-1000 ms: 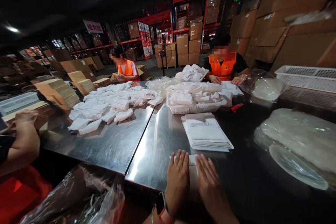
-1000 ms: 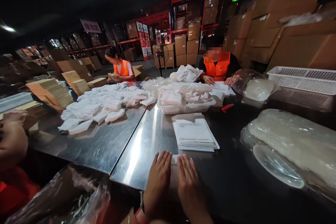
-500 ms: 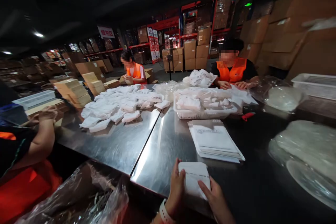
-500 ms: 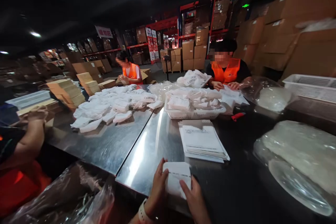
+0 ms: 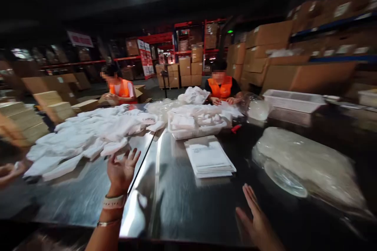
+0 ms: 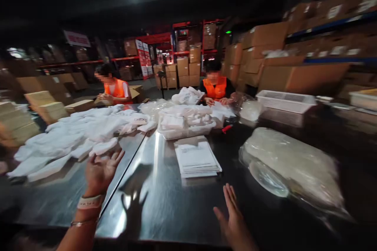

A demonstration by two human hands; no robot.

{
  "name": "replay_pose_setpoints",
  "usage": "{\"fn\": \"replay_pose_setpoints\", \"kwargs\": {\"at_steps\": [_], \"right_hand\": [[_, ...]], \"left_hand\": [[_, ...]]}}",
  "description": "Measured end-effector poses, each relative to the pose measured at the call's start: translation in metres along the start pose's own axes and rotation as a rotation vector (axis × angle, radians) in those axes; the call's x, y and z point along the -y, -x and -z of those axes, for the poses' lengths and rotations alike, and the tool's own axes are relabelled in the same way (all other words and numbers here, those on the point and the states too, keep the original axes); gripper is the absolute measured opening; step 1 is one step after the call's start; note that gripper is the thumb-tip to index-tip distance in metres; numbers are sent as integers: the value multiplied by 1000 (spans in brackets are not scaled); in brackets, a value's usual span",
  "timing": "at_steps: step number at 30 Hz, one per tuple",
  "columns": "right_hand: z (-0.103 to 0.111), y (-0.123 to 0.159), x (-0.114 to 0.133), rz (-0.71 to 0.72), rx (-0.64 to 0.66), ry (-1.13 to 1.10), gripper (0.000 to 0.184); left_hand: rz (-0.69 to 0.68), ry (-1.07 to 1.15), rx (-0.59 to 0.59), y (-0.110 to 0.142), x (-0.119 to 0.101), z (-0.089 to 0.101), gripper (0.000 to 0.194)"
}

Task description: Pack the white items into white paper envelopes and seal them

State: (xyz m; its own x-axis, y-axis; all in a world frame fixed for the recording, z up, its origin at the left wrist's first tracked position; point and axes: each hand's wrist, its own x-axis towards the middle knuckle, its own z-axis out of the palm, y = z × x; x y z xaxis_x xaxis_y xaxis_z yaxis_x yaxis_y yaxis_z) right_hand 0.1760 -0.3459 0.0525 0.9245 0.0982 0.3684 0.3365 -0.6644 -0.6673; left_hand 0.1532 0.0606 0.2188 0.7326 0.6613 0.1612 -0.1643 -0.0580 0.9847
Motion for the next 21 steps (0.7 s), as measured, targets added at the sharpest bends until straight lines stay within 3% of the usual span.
{"fn": "replay_pose_setpoints", "kwargs": {"at_steps": [2, 4, 6, 8, 11, 14, 18, 21], "right_hand": [[23, -18, -26, -76, -214, 218, 80], [48, -35, -51, -116, -375, 417, 76], [73, -50, -69, -127, -410, 471, 60], [95, -62, -77, -155, -345, 398, 39], [109, -84, -67, -196, -256, 268, 22], [89, -117, -35, -140, -163, 121, 28], [26, -181, 14, -32, 64, -92, 33], [-11, -225, 30, -28, 134, -132, 31]], "left_hand": [[206, 301, 83, -15, 11, -15, 34], [364, 346, 386, -4, 33, -36, 37], [397, 205, 667, 19, 60, -61, 48], [266, -9, 773, 41, 83, -85, 48], [-190, -430, 751, 56, 103, -118, 35], [-466, -627, 766, 51, 104, -146, 32], [-522, -748, 866, 37, 99, -178, 25], [-499, -896, 908, 33, 102, -193, 13]]}}
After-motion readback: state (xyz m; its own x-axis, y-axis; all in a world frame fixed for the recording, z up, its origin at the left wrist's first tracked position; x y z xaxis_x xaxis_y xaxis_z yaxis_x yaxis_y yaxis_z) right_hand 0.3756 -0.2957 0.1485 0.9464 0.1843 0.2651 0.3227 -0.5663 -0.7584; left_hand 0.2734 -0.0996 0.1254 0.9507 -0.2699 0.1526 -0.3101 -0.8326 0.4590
